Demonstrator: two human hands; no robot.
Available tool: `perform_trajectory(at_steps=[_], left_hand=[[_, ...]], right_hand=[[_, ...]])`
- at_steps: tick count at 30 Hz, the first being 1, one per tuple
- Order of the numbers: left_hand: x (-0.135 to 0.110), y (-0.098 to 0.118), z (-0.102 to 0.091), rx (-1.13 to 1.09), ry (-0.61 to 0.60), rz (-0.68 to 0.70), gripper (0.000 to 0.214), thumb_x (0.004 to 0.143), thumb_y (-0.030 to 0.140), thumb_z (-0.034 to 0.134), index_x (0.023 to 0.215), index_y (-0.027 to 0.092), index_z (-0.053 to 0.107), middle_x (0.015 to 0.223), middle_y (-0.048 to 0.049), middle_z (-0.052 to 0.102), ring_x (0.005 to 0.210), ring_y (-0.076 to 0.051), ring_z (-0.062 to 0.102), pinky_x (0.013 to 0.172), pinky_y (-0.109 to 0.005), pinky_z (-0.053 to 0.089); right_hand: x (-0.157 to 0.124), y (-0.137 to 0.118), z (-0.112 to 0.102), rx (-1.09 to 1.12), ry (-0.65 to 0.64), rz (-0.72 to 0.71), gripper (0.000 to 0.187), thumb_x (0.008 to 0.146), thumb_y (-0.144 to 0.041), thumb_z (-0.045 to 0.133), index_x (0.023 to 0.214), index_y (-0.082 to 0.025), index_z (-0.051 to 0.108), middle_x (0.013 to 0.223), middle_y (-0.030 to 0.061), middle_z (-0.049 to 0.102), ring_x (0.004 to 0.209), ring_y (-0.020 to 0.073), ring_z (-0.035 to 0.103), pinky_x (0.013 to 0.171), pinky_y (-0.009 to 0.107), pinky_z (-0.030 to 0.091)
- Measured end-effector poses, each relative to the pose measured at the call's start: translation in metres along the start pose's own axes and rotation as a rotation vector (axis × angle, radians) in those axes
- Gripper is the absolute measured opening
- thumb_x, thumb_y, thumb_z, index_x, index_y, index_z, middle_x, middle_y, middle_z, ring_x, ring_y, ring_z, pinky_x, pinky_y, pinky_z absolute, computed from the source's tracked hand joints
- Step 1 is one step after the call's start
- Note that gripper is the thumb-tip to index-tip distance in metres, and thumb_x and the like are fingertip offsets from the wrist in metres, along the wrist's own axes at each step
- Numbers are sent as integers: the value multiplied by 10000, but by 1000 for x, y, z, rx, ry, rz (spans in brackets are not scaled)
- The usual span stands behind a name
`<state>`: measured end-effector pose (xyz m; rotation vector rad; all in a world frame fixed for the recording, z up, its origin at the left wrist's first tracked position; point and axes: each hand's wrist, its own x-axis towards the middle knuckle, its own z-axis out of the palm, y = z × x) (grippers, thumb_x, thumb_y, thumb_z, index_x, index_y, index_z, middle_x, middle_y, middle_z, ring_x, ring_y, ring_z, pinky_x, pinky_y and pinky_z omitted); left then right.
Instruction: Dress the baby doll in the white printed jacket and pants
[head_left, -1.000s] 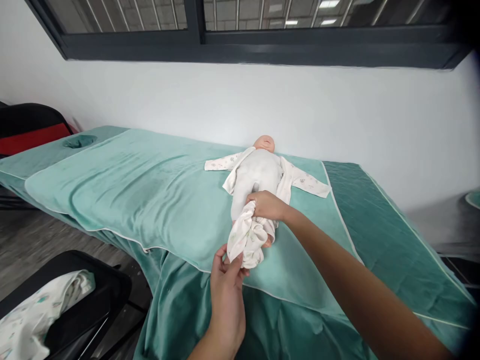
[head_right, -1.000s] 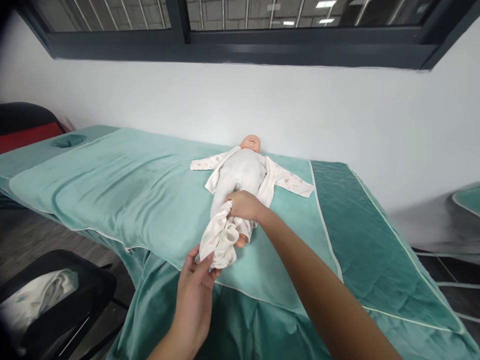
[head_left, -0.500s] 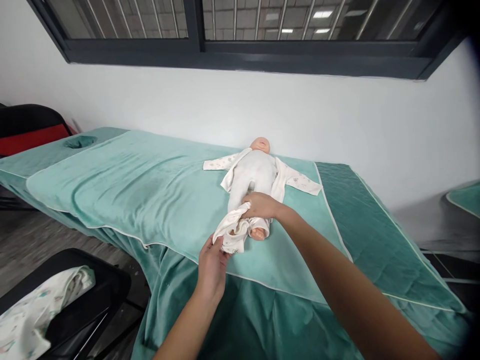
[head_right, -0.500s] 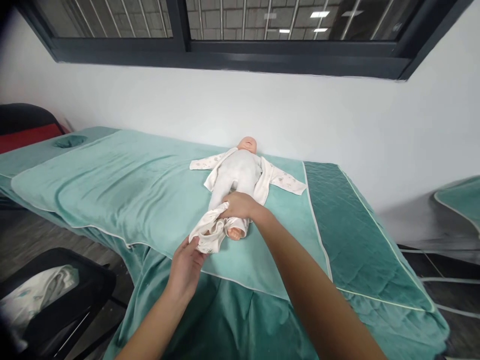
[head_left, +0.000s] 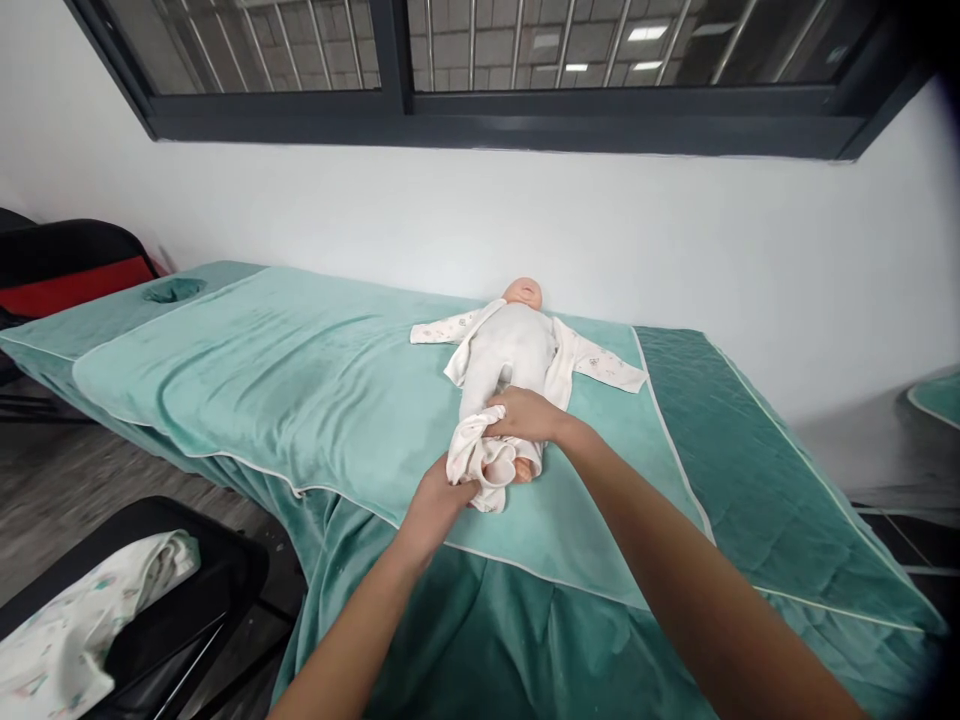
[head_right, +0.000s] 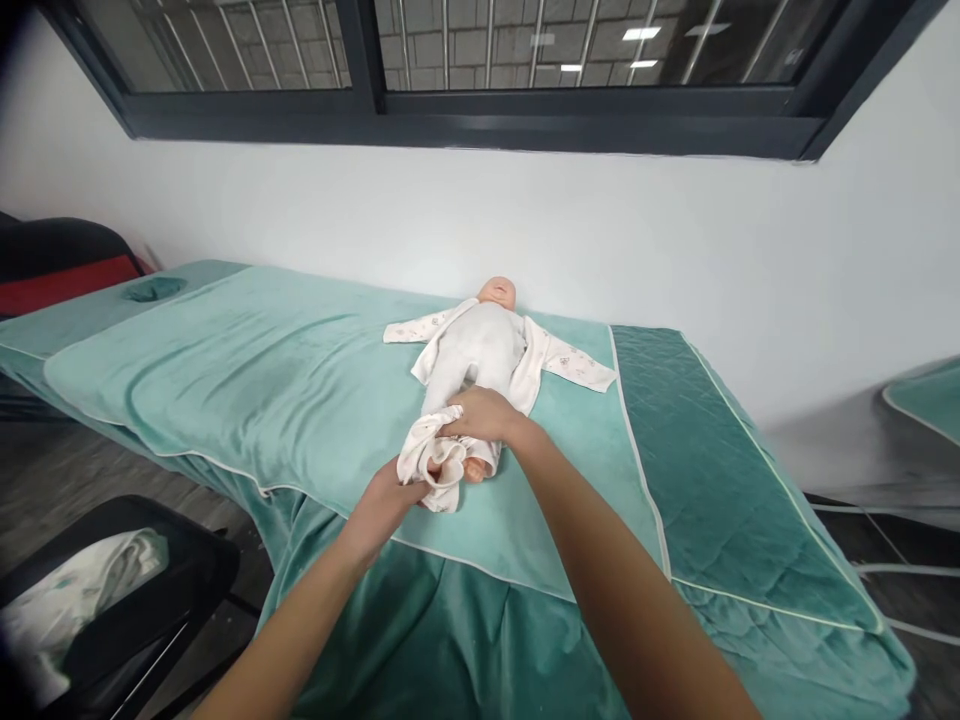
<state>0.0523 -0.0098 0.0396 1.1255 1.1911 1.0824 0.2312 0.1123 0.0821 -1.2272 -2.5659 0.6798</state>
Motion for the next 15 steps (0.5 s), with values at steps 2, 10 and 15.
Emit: perform_trajectory(at_steps=[2, 10, 15], left_hand=[[6, 2, -1, -3, 4, 13, 346, 703, 210, 662, 1047, 170, 660, 820, -6, 678, 668, -152, 563, 587, -251, 439], [54, 2, -19, 184, 161, 167, 189, 646, 162, 587, 833, 183, 610, 716, 25, 619, 652, -150, 543, 608, -253, 418], [86, 7, -30, 341, 225, 297, 194, 671, 190, 568, 848, 180, 648, 796, -2, 668, 762, -173, 560, 704, -265, 422]], right_hand=[[-2, 1, 1, 32, 5, -3, 347, 824, -527, 640, 704, -203, 613, 741, -12, 659, 703, 154, 593, 616, 251, 347], [-13, 0, -1, 332, 88, 23, 367, 840, -561, 610, 859, -205, 696, 854, -4, 702, 805, 185, 613, 715, 277, 422], [-14, -1, -3, 361, 141, 65, 352, 829, -551, 628, 850, -207, 699, 863, -4, 700, 828, 192, 608, 728, 278, 428]])
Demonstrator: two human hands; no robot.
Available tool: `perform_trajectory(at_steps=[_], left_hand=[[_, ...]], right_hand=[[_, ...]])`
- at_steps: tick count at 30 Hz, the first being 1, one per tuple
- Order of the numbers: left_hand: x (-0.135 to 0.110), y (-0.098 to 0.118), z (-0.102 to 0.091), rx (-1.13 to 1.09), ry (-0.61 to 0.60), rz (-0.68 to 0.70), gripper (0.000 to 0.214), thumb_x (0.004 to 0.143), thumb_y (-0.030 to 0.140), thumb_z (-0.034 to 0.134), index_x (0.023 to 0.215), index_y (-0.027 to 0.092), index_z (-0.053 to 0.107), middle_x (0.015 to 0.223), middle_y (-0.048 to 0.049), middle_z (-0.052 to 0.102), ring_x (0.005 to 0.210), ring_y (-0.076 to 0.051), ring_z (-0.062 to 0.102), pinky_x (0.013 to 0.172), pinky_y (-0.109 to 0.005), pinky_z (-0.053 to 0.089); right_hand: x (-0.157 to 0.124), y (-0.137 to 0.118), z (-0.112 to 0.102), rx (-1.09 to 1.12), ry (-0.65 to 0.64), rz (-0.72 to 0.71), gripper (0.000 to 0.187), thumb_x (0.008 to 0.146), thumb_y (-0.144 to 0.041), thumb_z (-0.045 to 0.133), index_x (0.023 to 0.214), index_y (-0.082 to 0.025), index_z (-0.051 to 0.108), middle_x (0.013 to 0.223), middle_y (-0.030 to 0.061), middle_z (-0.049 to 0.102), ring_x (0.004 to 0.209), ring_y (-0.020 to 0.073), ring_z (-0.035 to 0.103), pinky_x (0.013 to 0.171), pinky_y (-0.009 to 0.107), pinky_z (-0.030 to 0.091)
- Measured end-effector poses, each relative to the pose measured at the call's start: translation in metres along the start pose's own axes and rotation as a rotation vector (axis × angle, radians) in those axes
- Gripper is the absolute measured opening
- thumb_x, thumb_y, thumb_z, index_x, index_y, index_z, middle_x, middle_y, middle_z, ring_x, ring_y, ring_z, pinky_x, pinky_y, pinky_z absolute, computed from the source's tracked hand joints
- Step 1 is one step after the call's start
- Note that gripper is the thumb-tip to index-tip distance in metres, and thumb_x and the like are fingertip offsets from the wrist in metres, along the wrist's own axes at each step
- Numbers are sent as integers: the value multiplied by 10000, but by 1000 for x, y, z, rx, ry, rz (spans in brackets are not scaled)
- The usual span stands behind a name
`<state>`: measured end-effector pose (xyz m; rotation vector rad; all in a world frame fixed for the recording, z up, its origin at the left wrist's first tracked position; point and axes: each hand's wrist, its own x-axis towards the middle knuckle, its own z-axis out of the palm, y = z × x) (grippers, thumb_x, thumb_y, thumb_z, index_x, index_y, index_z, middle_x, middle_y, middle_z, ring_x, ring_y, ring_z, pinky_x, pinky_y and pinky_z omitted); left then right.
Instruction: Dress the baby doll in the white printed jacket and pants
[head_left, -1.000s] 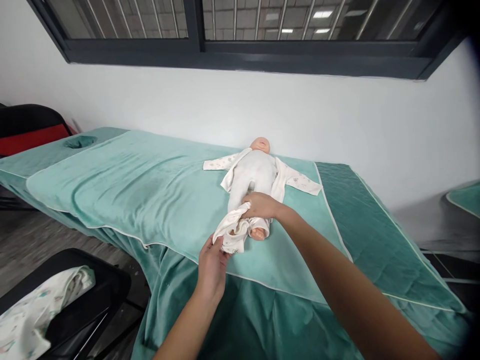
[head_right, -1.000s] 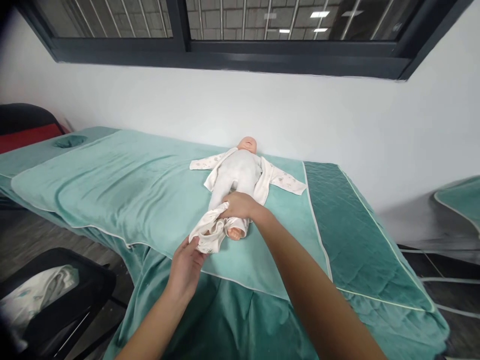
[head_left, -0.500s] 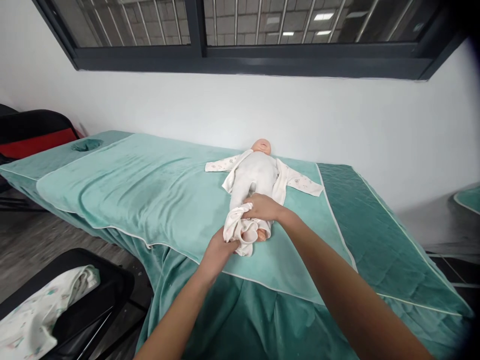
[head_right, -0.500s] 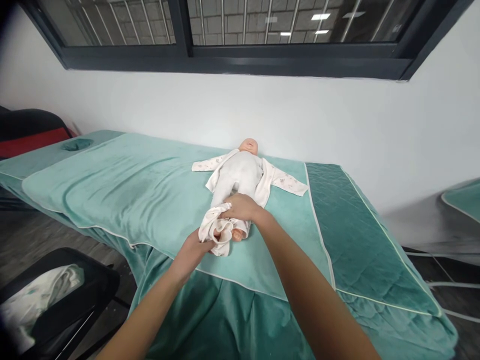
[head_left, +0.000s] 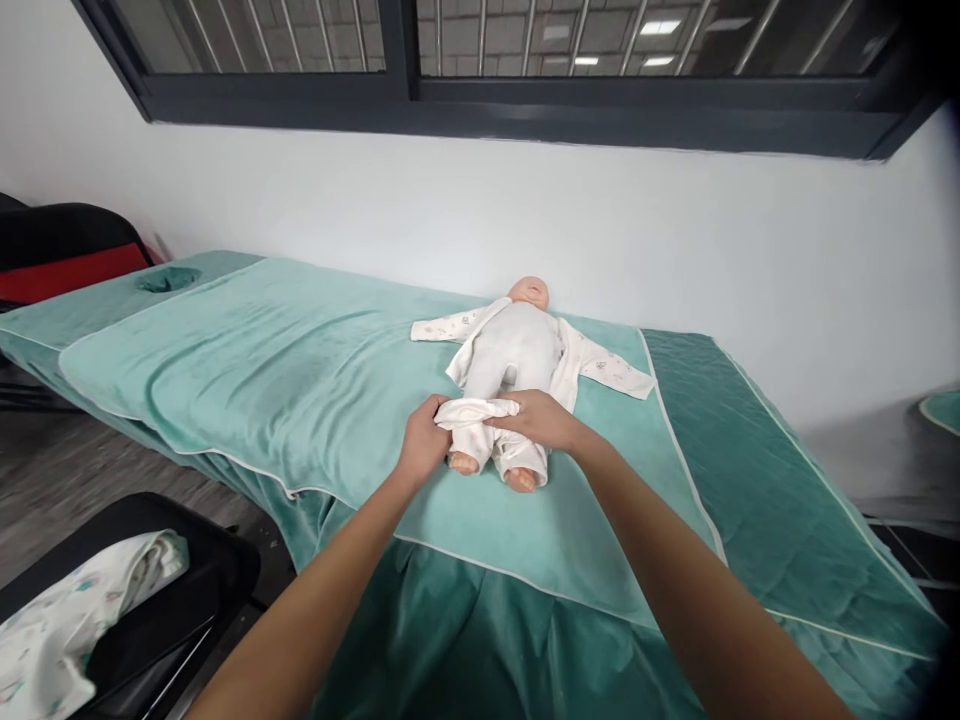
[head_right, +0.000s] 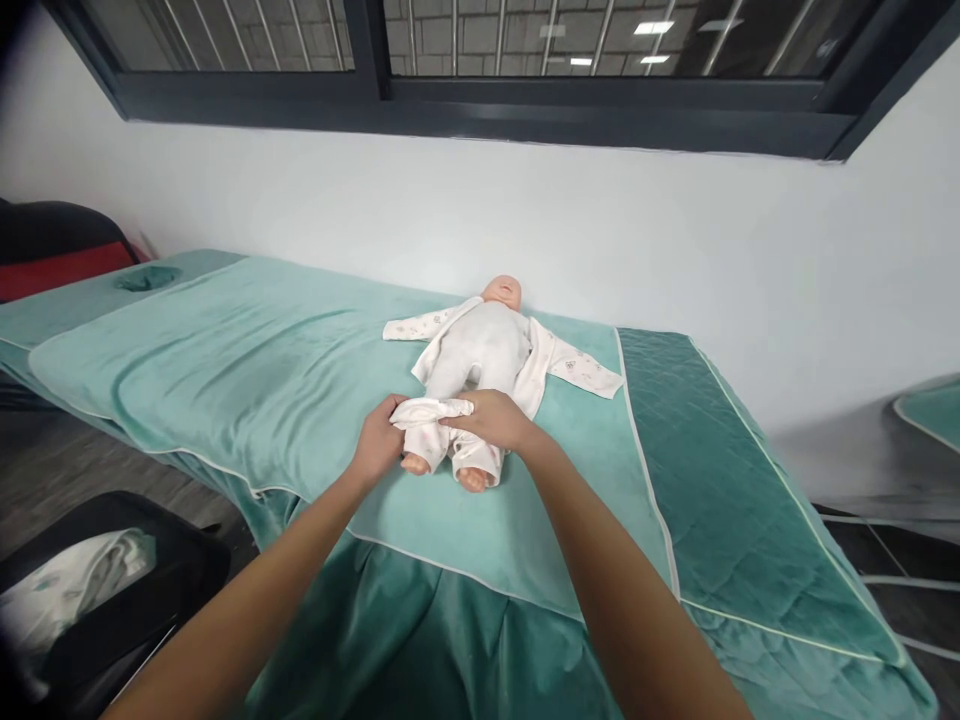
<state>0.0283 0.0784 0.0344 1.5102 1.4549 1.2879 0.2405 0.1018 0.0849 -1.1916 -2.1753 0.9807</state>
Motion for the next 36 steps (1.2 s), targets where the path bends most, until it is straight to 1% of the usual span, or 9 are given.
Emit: perform_trajectory(at_steps=[9, 13, 16, 20, 22, 26, 29, 32, 36], left_hand=[[25, -4, 4, -106, -35, -14, 283, 665, 156, 560, 925, 178, 670, 852, -14, 689, 801, -178, 582, 733, -275, 443], [23, -9, -12, -405, -132, -61, 366, 632, 151, 624, 990, 172, 699, 954, -37, 712, 860, -184, 614, 763, -276, 458], [31, -16, -21, -623, -106, -69, 330, 657, 171, 639, 981, 168, 704, 996, -73, 720, 935, -200, 634, 815, -297, 469], [66, -26, -13, -469, 70, -34, 246, 777, 327, 670, 984, 198, 687, 1056, -69, 704, 995, -198, 621, 851, -309, 472], [92, -29, -3, -343, 83, -14, 293, 811, 422, 657, 991, 193, 686, 1080, -71, 695, 1019, -203, 614, 877, -317, 466], [147, -29, 14, -377, -57, -98, 419, 829, 529, 608, 1038, 172, 670, 1128, -98, 699, 1029, -218, 632, 892, -336, 478], [178, -29, 21, -325, -207, -70, 413, 809, 533, 634, 1010, 176, 690, 1106, -88, 712, 1028, -220, 627, 900, -323, 469], [194, -32, 24, -259, -328, -58, 406, 766, 528, 692, 976, 181, 701, 970, -58, 721, 916, -201, 624, 790, -287, 465], [201, -37, 25, -449, -413, -188, 412, 687, 486, 781, 923, 169, 663, 784, -5, 668, 665, -130, 568, 603, -238, 416]], right_hand=[[15, 11, 9, 47, 240, 108, 314, 843, -504, 602, 745, -206, 591, 767, -15, 642, 765, 175, 573, 673, 269, 394], [1, 16, 5, 172, 229, 79, 316, 840, -523, 636, 895, -213, 616, 865, -19, 639, 846, 176, 582, 737, 271, 427], [-12, 28, 3, 281, 300, 52, 305, 875, -493, 621, 999, -214, 629, 972, 6, 652, 943, 189, 591, 837, 296, 447], [-21, 43, 9, 227, 435, -1, 207, 919, -423, 593, 976, -229, 636, 982, 25, 641, 929, 189, 591, 831, 310, 451], [-20, 45, 11, 112, 511, -40, 151, 931, -380, 587, 939, -234, 627, 971, 31, 628, 912, 188, 581, 817, 314, 446], [-6, 44, 5, -94, 620, -103, 114, 953, -308, 555, 887, -230, 607, 920, 33, 605, 853, 180, 561, 779, 317, 435], [11, 49, -6, -111, 685, -62, 127, 945, -314, 572, 866, -232, 629, 872, 16, 618, 781, 165, 556, 720, 303, 433], [27, 56, -8, -48, 761, 16, 143, 925, -348, 605, 855, -232, 653, 844, 5, 630, 770, 162, 565, 697, 294, 432], [36, 67, 1, 10, 842, 61, 180, 926, -384, 590, 860, -225, 644, 851, 9, 628, 804, 166, 574, 740, 301, 447]])
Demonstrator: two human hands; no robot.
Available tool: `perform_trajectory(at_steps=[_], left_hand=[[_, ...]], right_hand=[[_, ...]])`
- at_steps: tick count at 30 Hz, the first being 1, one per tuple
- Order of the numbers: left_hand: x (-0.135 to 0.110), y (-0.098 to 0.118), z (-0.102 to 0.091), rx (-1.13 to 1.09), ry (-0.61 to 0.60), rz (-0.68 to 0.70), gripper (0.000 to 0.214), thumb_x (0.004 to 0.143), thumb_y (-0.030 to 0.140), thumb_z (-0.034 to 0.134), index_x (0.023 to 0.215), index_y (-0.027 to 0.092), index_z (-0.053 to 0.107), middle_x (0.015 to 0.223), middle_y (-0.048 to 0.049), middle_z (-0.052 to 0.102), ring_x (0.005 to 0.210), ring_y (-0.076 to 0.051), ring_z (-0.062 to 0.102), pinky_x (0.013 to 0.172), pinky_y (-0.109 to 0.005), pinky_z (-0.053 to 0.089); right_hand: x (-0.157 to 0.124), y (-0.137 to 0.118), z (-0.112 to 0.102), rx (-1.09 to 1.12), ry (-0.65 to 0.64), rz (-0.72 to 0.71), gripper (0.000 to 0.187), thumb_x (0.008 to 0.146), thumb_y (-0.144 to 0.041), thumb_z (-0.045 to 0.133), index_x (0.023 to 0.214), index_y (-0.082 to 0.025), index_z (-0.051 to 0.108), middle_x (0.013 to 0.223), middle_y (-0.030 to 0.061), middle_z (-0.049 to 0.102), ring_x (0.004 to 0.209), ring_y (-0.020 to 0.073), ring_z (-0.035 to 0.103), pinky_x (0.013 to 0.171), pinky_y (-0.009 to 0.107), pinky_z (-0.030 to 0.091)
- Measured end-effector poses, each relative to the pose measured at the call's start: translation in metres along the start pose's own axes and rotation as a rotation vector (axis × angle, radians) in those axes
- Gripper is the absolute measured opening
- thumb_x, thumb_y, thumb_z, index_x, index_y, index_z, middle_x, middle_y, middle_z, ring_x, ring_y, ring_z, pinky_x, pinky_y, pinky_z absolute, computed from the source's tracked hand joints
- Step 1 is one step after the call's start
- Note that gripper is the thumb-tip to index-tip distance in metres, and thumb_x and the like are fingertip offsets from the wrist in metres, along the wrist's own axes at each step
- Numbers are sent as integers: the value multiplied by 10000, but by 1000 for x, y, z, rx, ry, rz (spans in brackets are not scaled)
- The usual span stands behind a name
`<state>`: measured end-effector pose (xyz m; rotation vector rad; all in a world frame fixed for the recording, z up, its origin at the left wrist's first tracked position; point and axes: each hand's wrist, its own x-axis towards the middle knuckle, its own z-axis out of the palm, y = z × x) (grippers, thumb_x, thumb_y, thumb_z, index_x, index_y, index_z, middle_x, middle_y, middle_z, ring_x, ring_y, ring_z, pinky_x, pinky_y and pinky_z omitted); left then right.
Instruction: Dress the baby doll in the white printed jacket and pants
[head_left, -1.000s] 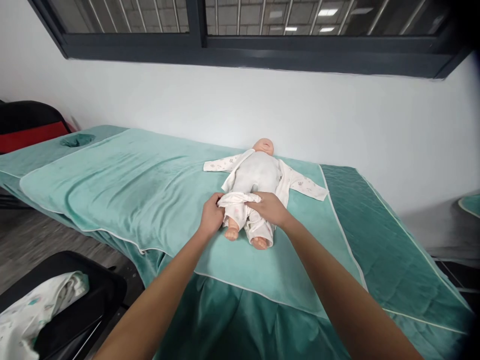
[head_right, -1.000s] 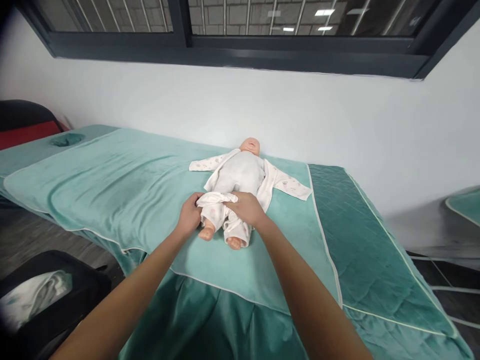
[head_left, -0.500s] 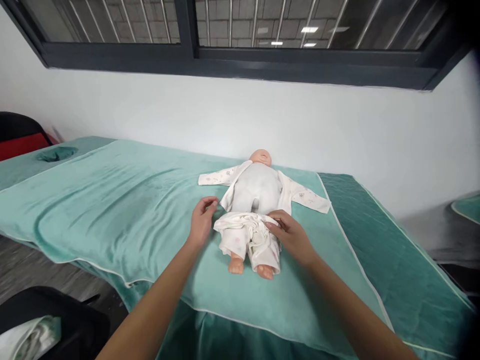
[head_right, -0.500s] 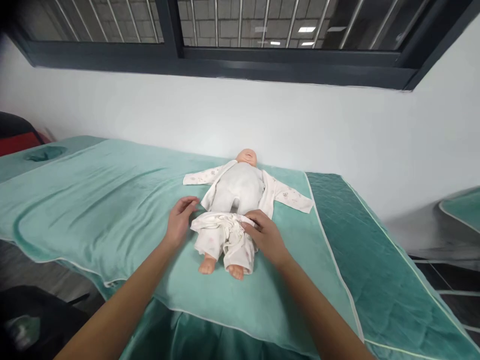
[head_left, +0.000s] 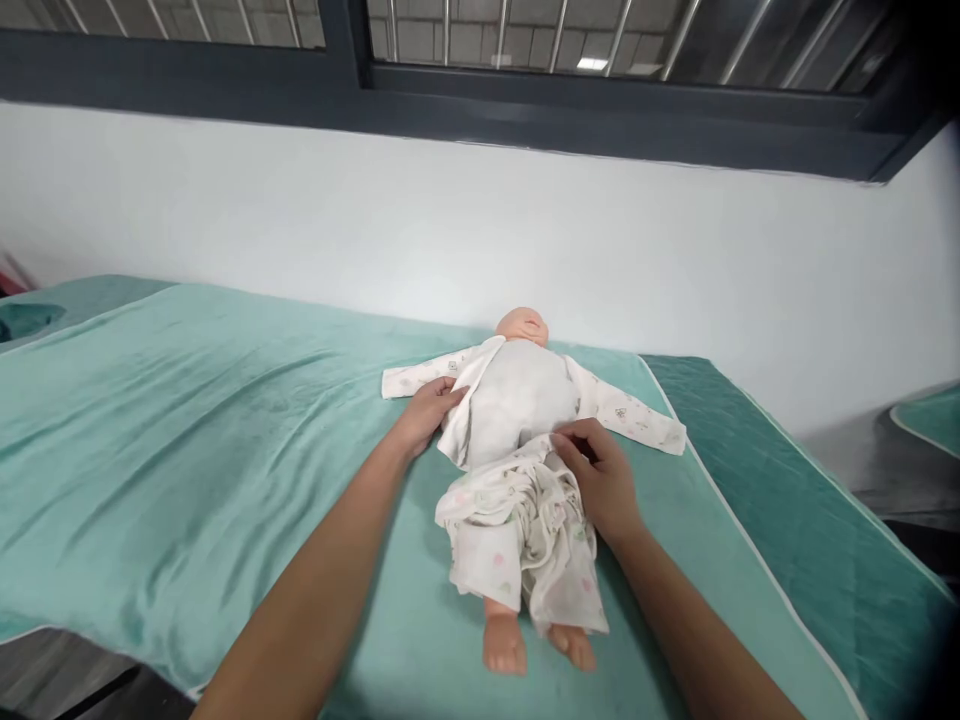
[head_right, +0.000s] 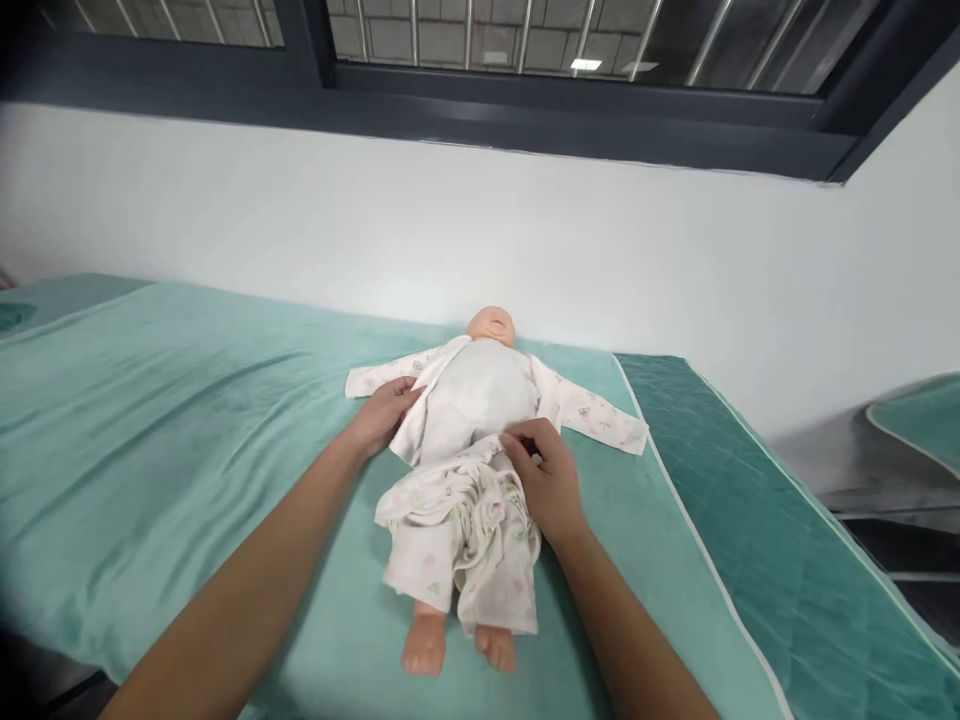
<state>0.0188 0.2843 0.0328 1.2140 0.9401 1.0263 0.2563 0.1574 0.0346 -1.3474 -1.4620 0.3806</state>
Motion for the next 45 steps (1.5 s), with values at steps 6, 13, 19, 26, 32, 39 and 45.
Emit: perform_trajectory(at_steps=[6, 13, 19, 26, 32, 39, 45], left_hand=[[-9, 7, -21, -180, 365, 44, 429, 629, 449, 805, 896, 168, 622, 753, 14, 625, 610, -117, 548, 587, -245, 432], [-33, 3, -39, 662, 643, 96, 249, 774, 366, 650, 952, 198, 603, 901, -48, 687, 789, -202, 625, 699, -284, 422], [-55, -1, -27, 1135, 652, 22, 279, 924, 369, 467, 1129, 220, 586, 923, -103, 707, 884, -288, 661, 715, -327, 415], [-64, -1, -20, 1228, 653, 2, 271, 958, 335, 417, 1151, 227, 574, 1036, -118, 715, 940, -301, 663, 711, -338, 411], [-66, -3, -24, 1179, 741, 83, 258, 960, 307, 405, 1124, 212, 580, 1038, -128, 706, 946, -293, 653, 730, -335, 402], [-64, -4, -27, 1139, 790, 110, 226, 934, 266, 431, 1089, 225, 591, 1058, -117, 691, 954, -276, 632, 736, -326, 397], [-67, -1, -26, 1111, 834, 132, 211, 925, 249, 426, 1060, 225, 585, 1083, -107, 674, 964, -278, 611, 727, -335, 381]], right_hand=[[8, 42, -22, -143, 312, 292, 332, 838, -473, 636, 1019, -196, 610, 1057, 95, 658, 953, 232, 616, 802, 355, 473], [12, 62, -29, -278, 76, 417, 455, 789, -555, 637, 1081, -208, 601, 953, 78, 707, 834, 245, 643, 729, 355, 457], [16, 67, -46, -102, 32, 366, 504, 769, -546, 631, 1124, -190, 595, 689, -8, 638, 621, 189, 569, 591, 301, 416], [19, 79, -76, -169, 81, 397, 408, 716, -511, 649, 983, -203, 655, 719, 24, 690, 693, 202, 603, 666, 313, 425], [16, 70, -75, -181, 129, 407, 296, 693, -483, 653, 788, -204, 679, 764, 58, 710, 717, 215, 620, 710, 336, 444], [12, 83, -89, -129, 385, 508, 304, 739, -443, 612, 878, -176, 653, 745, 40, 666, 600, 178, 557, 575, 308, 424], [13, 93, -103, -168, 560, 487, 245, 758, -376, 616, 902, -179, 638, 789, 33, 635, 712, 198, 573, 718, 343, 457]])
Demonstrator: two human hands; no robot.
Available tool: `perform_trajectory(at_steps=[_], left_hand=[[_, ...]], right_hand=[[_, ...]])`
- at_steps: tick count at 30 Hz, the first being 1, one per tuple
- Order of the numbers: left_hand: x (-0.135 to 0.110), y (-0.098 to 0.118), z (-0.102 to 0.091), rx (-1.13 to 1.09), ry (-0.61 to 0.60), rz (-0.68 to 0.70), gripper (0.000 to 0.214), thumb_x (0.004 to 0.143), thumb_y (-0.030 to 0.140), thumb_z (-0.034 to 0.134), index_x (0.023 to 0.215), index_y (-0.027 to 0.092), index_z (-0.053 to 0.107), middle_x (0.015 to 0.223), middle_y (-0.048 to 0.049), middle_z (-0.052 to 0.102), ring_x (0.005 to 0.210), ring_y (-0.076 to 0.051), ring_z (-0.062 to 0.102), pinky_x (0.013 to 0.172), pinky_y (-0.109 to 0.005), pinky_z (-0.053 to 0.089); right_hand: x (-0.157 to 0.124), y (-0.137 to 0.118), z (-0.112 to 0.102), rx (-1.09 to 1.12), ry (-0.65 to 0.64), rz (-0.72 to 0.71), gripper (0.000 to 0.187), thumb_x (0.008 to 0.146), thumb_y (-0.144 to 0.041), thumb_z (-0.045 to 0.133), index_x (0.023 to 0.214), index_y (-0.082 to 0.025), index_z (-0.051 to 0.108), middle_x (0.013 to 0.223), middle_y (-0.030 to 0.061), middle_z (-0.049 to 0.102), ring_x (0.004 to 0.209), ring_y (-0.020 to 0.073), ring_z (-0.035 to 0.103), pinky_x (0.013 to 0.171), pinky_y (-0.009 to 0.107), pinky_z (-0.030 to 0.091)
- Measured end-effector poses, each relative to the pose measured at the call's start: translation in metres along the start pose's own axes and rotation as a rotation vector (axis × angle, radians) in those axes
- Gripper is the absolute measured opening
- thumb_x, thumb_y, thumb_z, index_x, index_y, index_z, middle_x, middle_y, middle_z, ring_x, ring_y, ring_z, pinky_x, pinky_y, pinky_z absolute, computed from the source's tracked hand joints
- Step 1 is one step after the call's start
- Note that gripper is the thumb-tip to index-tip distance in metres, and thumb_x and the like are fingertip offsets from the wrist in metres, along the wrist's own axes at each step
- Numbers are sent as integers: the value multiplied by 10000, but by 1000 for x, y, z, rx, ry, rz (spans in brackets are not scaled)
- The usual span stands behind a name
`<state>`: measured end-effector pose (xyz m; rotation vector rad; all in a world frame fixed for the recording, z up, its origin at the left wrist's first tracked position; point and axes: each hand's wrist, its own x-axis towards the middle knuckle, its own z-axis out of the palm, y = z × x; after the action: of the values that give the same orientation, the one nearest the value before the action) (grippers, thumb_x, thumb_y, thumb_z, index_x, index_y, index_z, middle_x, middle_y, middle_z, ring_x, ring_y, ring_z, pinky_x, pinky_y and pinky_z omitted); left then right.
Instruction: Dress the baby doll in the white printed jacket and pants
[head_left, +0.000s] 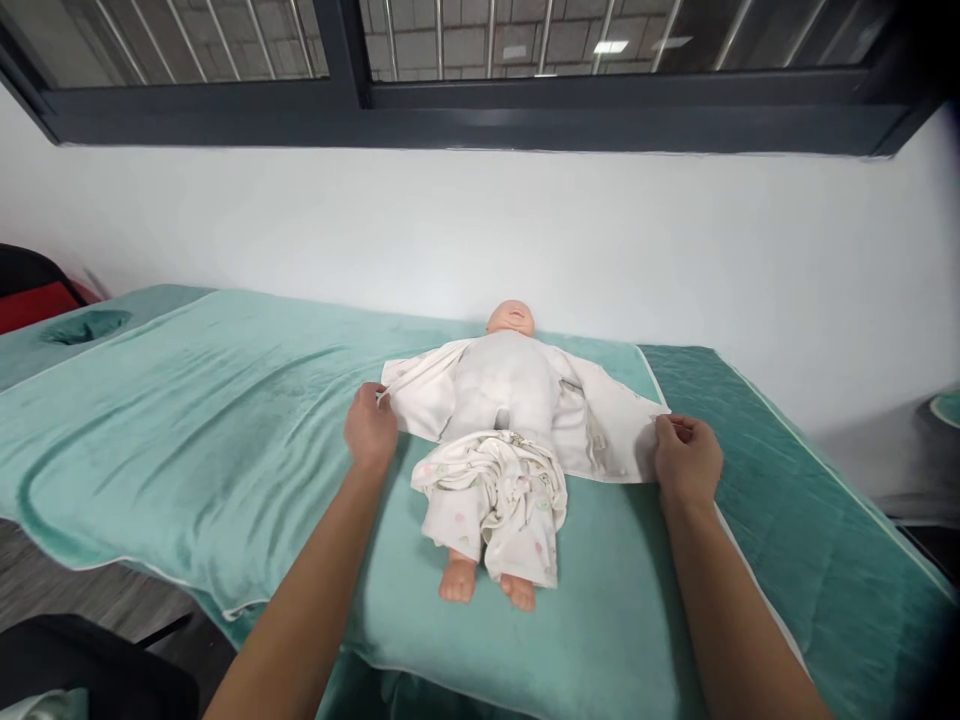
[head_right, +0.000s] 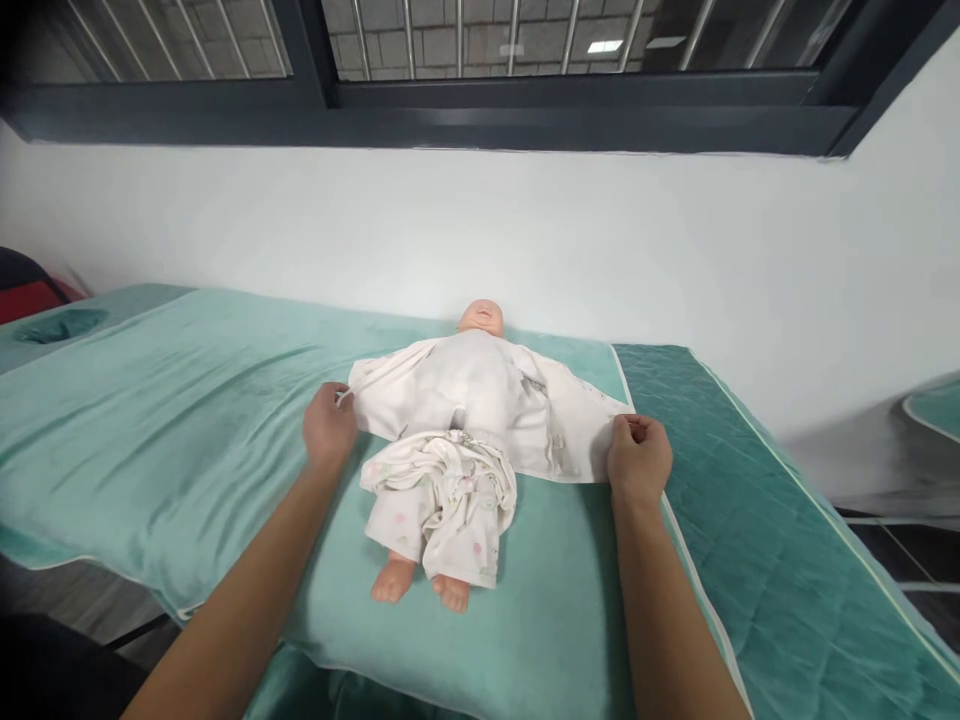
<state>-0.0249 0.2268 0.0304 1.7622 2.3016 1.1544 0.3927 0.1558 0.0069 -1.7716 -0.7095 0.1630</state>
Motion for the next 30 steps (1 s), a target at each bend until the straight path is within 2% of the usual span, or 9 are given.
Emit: perform_trajectory(at_steps=[3, 7, 9, 11, 14, 18, 21, 24, 30], left_hand=[[-1, 0, 0, 2, 30, 2, 210, 919, 231, 426, 1066, 225, 575, 1123, -104, 653, 989, -272, 599, 739, -338, 390], [-4, 1, 2, 62, 44, 64, 246, 877, 165, 452, 1090, 202, 570, 1111, -123, 627, 1041, -290, 566, 818, -371, 418], [-5, 3, 2, 104, 82, 131, 290, 841, 125, 474, 1107, 175, 578, 1115, -144, 611, 1091, -314, 532, 903, -409, 409], [-8, 8, 1, 102, 128, 201, 315, 825, 115, 488, 1121, 156, 588, 1158, -159, 596, 1143, -332, 496, 976, -441, 382], [-14, 17, 1, -76, 84, 299, 250, 846, 150, 487, 1062, 175, 611, 1144, -133, 612, 1151, -306, 501, 1015, -427, 376], [-26, 28, 0, -547, -287, 214, 121, 856, 295, 561, 891, 211, 642, 900, -45, 654, 868, -207, 587, 832, -323, 454], [-33, 35, -8, -813, -620, 87, 223, 794, 408, 675, 874, 200, 661, 778, -11, 626, 733, -161, 556, 695, -270, 430], [-34, 37, -20, -890, -827, 89, 251, 753, 416, 726, 845, 192, 656, 774, -2, 597, 706, -139, 520, 647, -246, 390], [-23, 30, -32, -856, -1147, 317, 165, 766, 347, 685, 744, 186, 718, 844, -35, 563, 750, -155, 507, 676, -262, 419]], right_hand=[[-1, 1, -2, -32, 64, -90, 246, 798, -362, 585, 952, -176, 629, 850, 55, 635, 759, 213, 577, 776, 372, 462], [-18, -7, 2, -135, 64, -410, 226, 844, -330, 540, 968, -164, 631, 967, 109, 632, 933, 259, 579, 886, 426, 448], [-35, -18, 5, -71, -41, -499, 216, 882, -343, 530, 984, -177, 625, 994, 101, 634, 943, 243, 586, 889, 412, 459], [-54, -30, 9, 33, -209, -494, 201, 910, -367, 536, 985, -201, 620, 977, 71, 643, 873, 207, 600, 841, 372, 483], [-78, -44, 14, 127, -472, -501, 183, 926, -391, 554, 963, -226, 625, 945, 41, 650, 851, 188, 602, 815, 343, 492], [-91, -49, 19, 208, -708, -571, 154, 918, -379, 598, 964, -234, 626, 939, 26, 622, 885, 181, 592, 807, 331, 494], [-91, -49, 20, 232, -774, -580, 153, 888, -364, 651, 965, -237, 613, 950, 19, 599, 866, 170, 576, 773, 317, 494], [-90, -50, 19, 213, -793, -615, 148, 873, -361, 671, 926, -238, 606, 957, 22, 595, 856, 170, 562, 765, 318, 486], [-100, -55, 20, 55, -663, -724, 108, 918, -352, 583, 916, -252, 623, 916, 38, 646, 845, 201, 600, 768, 339, 477]])
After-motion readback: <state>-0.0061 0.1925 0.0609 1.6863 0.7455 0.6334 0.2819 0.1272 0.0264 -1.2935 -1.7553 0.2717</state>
